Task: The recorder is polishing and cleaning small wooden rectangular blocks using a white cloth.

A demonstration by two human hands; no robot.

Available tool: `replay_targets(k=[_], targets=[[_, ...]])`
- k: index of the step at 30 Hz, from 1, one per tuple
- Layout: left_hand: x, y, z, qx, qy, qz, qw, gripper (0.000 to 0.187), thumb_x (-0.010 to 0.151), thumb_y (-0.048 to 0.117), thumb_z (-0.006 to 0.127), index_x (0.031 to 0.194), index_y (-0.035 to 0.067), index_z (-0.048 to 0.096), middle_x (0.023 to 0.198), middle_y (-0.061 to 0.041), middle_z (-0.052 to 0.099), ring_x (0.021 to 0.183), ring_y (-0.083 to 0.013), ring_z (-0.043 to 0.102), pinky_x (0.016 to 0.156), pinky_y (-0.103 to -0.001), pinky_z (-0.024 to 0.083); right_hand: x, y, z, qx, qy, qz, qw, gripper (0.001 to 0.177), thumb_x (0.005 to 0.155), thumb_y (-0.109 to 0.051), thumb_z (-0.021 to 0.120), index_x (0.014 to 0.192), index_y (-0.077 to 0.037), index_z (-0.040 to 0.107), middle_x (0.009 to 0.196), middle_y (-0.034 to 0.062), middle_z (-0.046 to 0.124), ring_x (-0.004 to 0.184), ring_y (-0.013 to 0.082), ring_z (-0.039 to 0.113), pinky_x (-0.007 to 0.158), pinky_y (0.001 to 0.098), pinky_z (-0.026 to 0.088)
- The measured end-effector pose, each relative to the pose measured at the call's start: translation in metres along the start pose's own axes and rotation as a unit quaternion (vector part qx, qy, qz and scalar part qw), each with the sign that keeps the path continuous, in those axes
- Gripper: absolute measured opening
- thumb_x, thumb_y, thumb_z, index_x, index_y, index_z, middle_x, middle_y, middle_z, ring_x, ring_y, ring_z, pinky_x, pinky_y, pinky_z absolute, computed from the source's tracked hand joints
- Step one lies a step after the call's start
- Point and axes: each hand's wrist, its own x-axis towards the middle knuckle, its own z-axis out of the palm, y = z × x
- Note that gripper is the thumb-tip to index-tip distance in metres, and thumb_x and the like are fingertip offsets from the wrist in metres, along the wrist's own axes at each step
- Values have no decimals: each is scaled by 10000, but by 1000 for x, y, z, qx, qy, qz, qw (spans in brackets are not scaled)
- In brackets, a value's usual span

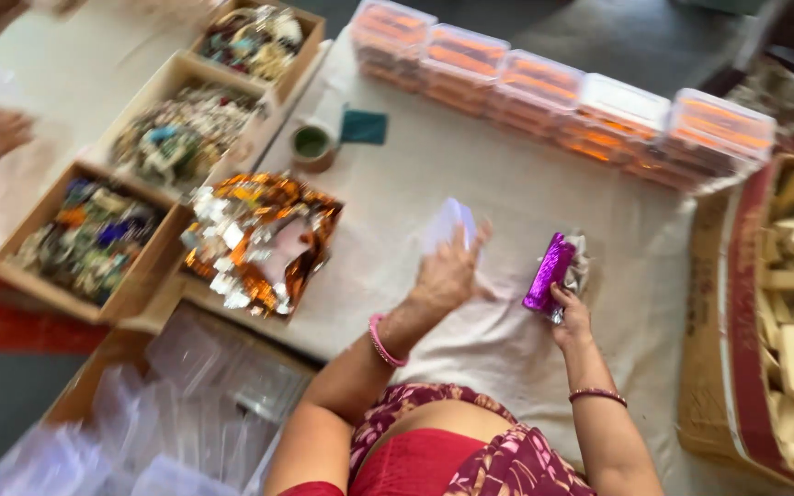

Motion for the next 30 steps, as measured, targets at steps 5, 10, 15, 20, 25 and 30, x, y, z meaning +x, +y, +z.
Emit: replay_targets(k=[5,10,15,20,25,30], targets=[[28,-17,80,-147,-283,63,946,1284,560,542,977,1583,228,268,1518,-190,407,1333,-371,477,1045,-517,472,-61,-24,-23,26,30,25,999,223,927,-130,720,1147,-99,717,1063,27,741,949,180,703,874,383,563],[57,-43,114,28,-325,143,934,1511,456,477,1007,1650,280,101,1701,-173,156,1552,-343,216,1130,-500,391,-90,-6,-21,74,10,36,997,201,896,-135,731,1097,-143,720,1046,15,754,957,172,717,896,372,570],[79,-33,223,-178,-279,76,941,1288,652,644,906,1618,217,169,1670,-226,122,1546,-382,142,1226,-498,250,-84,6,9,45,11,59,997,174,914,-154,755,1086,-147,728,999,-9,747,910,167,710,813,378,561],[71,-23,242,-222,-232,60,945,831,839,598,777,1499,199,466,1631,-214,278,1510,-366,265,1195,-489,308,-89,13,12,-3,-26,157,987,212,873,-121,729,1083,-142,713,964,5,755,840,185,741,781,417,587],[38,-28,172,-215,-278,8,936,640,867,528,709,1402,196,594,1472,-119,557,1367,-305,519,1126,-437,451,-93,25,-9,-36,-110,190,975,272,900,-59,734,1172,-72,742,1012,36,773,869,175,725,808,375,569],[9,-62,169,-312,-239,-59,918,896,743,642,769,1474,187,522,1347,-186,639,1272,-335,594,1114,-439,471,-80,1,-25,32,22,107,993,274,897,-115,736,1166,-68,713,1015,52,759,933,200,707,818,404,586]])
